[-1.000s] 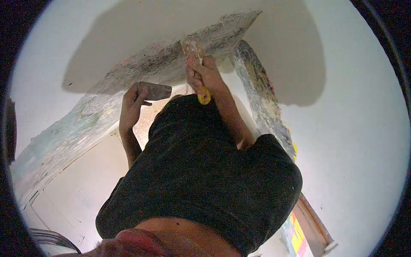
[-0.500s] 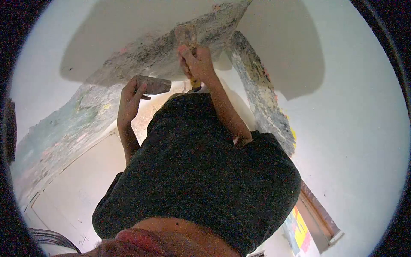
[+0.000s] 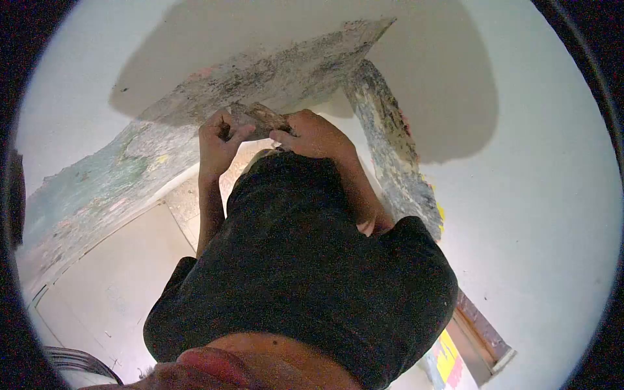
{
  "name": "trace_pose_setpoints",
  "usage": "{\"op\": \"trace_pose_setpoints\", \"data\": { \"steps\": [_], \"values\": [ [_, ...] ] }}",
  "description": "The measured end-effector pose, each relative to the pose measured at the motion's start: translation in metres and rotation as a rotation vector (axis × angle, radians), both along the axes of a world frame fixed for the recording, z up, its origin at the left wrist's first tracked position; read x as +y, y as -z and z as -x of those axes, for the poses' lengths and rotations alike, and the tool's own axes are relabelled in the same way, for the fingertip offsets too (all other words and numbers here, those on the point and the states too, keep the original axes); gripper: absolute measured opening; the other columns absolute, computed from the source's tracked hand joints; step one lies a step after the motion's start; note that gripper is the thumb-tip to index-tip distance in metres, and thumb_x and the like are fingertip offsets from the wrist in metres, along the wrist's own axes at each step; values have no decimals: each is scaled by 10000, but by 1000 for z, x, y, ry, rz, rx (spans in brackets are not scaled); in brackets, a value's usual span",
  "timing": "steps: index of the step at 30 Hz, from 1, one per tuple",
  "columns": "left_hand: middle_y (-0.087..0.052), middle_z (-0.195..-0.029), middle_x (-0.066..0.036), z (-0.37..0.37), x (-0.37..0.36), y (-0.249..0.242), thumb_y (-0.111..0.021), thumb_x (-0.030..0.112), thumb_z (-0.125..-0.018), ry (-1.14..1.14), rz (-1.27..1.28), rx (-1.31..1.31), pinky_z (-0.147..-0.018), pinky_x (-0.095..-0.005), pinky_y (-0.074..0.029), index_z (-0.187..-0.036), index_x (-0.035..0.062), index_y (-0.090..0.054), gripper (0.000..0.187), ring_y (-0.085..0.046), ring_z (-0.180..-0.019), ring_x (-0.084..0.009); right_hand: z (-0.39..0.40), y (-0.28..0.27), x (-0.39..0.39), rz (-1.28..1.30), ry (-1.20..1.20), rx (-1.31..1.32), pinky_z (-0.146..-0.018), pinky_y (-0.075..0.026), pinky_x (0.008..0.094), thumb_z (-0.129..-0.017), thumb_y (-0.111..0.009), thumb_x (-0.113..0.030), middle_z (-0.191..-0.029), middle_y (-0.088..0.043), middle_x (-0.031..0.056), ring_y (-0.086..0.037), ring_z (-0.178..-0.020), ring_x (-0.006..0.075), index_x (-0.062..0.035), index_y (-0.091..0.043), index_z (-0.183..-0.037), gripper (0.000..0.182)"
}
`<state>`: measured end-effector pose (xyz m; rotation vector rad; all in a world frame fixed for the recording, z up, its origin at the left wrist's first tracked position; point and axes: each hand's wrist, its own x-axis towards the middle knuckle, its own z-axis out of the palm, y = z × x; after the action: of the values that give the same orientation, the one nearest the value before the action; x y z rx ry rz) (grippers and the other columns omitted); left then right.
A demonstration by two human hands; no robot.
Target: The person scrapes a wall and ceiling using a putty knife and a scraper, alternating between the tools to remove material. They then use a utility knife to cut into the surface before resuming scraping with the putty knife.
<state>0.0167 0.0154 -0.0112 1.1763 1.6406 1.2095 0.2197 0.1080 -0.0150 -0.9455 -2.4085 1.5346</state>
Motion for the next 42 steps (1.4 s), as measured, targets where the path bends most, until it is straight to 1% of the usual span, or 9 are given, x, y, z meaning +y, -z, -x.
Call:
{"op": "trace_pose_setpoints", "data": {
  "steps": [8, 13, 18, 21, 25, 29, 30, 36, 42],
  "values": [
    [-376, -583, 95, -9, 15, 14, -811, 150, -761, -68, -60, 98, -478, -194, -274, -686, 116, -408, 412, -334, -561, -3, -13, 0, 7, 72, -69, 60, -545, -408, 356, -930, -568, -436, -609, -533, 63, -468, -575, 132, 40, -600, -881, 479],
    [-352, -631, 94, -21, 23, 28, -824, 140, -750, -20, -174, -310, -488, -191, -238, -719, 121, -398, 428, -274, -567, -22, -24, -29, 14, 224, -82, -45, -500, -412, 294, -930, -575, -438, -584, -523, 26, -478, -530, 87, 5, -602, -797, 463],
    [-432, -709, 54, -29, 32, 13, -815, 85, -751, -34, -268, -234, -562, -203, -374, -762, 119, -403, 413, -417, -656, -36, -45, -23, 34, 369, -51, -87, -516, -464, 254, -901, -641, -358, -645, -589, 33, -572, -560, 75, -7, -627, -833, 358],
    [-499, -763, 28, -16, 35, 45, -798, 45, -754, -162, -257, -280, -632, -246, -472, -770, 108, -407, 396, -522, -741, -63, -69, 4, 41, 284, 250, 232, -535, -494, 267, -864, -696, -303, -723, -634, 55, -613, -590, 107, 13, -633, -922, 327],
    [-615, -935, -53, -31, 42, 26, -726, -7, -793, -305, -124, -799, -787, -340, -543, -920, 75, -521, 254, -615, -889, -168, -68, 21, 44, 327, 520, 886, -638, -578, 333, -860, -691, -228, -928, -635, 115, -670, -825, 217, 9, -602, -1065, 325],
    [-639, -1073, -112, -41, 43, 34, -684, -22, -820, -297, 10, -945, -825, -405, -565, -1070, 46, -562, 286, -648, -941, -239, -31, 30, 43, 187, 512, 1156, -870, -525, 480, -876, -682, -283, -1074, -579, 145, -643, -962, 288, 1, -577, -979, 319],
    [-645, -1046, -107, -47, 46, 31, -685, -11, -823, -280, 29, -949, -804, -387, -569, -1043, 39, -568, 253, -650, -914, -225, -25, 26, 39, 342, 569, 1276, -928, -477, 489, -877, -682, -317, -936, -621, 111, -645, -887, 272, -38, -571, -868, 301],
    [-648, -959, -87, -46, 43, 30, -669, -9, -836, -19, 236, -1062, -796, -362, -568, -945, 57, -560, 167, -648, -893, -207, -25, -11, 74, 80, 132, 1393, -662, -530, 322, -838, -719, -400, -577, -555, -15, -581, -583, 142, -114, -612, -777, 311],
    [-617, -1006, -88, -56, 42, 13, -662, 12, -842, 148, 463, -1549, -829, -370, -553, -955, 67, -542, 174, -628, -938, -207, -6, -69, 82, 108, -288, 1380, -458, -422, 256, -782, -777, -412, -572, -575, 10, -530, -490, 120, -82, -625, -731, 367]
  ]
}}
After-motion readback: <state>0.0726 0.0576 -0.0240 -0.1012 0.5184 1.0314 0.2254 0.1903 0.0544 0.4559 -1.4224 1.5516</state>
